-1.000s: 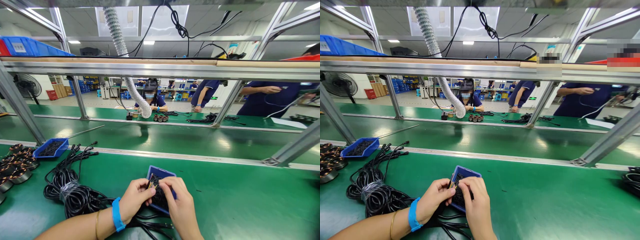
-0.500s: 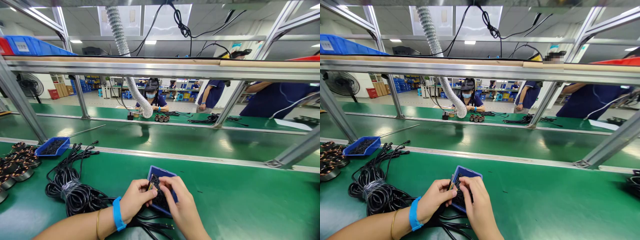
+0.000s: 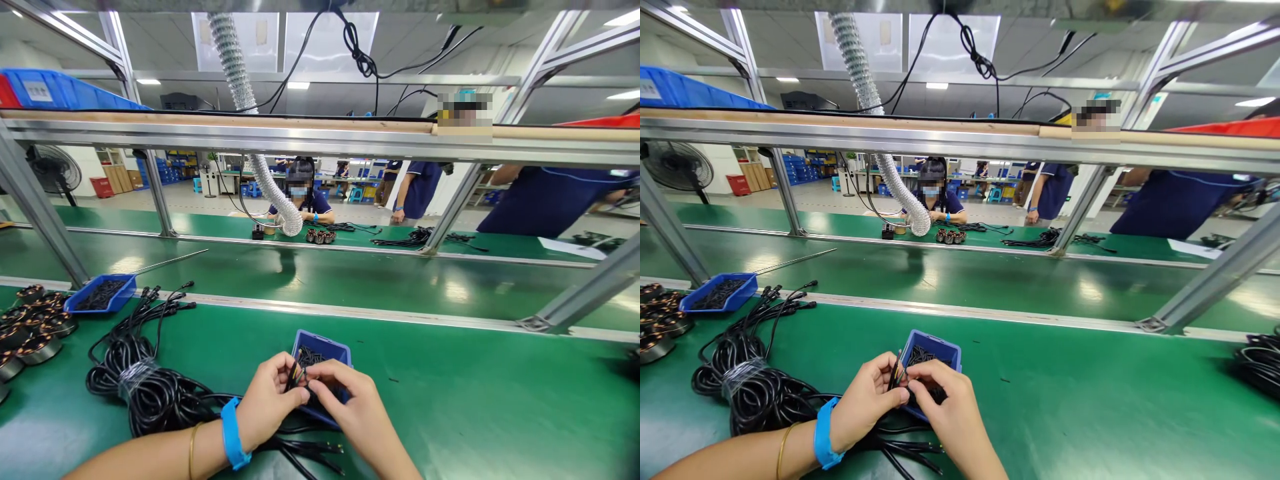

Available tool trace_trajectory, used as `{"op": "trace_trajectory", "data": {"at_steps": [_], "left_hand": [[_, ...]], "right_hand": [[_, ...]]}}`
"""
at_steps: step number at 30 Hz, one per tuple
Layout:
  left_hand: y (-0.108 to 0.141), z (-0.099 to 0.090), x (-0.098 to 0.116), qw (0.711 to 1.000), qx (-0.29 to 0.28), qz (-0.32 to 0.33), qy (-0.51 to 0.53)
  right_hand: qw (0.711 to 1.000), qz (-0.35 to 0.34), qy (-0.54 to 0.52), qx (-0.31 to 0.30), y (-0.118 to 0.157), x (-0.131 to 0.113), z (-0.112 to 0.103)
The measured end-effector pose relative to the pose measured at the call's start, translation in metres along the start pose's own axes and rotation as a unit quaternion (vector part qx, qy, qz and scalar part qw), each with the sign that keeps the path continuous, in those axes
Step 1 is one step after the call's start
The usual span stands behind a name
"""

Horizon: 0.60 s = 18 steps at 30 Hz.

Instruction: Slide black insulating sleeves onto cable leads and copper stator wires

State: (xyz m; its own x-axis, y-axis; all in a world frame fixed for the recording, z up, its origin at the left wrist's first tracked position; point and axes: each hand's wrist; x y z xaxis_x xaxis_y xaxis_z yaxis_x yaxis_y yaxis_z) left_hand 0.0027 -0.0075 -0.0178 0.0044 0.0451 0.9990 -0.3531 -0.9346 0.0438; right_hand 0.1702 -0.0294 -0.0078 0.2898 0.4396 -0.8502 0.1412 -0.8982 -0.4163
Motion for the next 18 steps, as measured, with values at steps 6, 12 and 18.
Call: {"op": "trace_trajectory", "data": {"at_steps": [6,12,18], "left_hand": [[-0.002,0.001,-0.005,1.000,-0.011,-0.007,0.022],[-0.003,0.000,-0.001,0.999,-0.008,0.000,0.037],[-0.001,-0.001,0.004,0.999,-0.024,0.030,0.010]], "right_hand": [[1.000,-0.002,-0.006,-0.018,0.000,-0.006,-0.001],[1.000,0.008,0.014,-0.010,0.000,-0.003,-0.008],[0.993,0.038,-0.010,-0.110,0.001,-0.007,-0.031]]}}
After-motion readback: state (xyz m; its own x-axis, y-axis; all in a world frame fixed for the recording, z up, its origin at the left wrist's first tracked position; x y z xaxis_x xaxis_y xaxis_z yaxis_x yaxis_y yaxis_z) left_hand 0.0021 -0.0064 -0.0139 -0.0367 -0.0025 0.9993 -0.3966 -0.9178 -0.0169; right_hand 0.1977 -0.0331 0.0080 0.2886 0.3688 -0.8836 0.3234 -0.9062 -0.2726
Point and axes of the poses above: each hand's wrist, its own y-axis away from the middle knuckle, its own z-axis out of the palm, x = y × z, and after that the axes turned 8 degrees about -y, right-handed
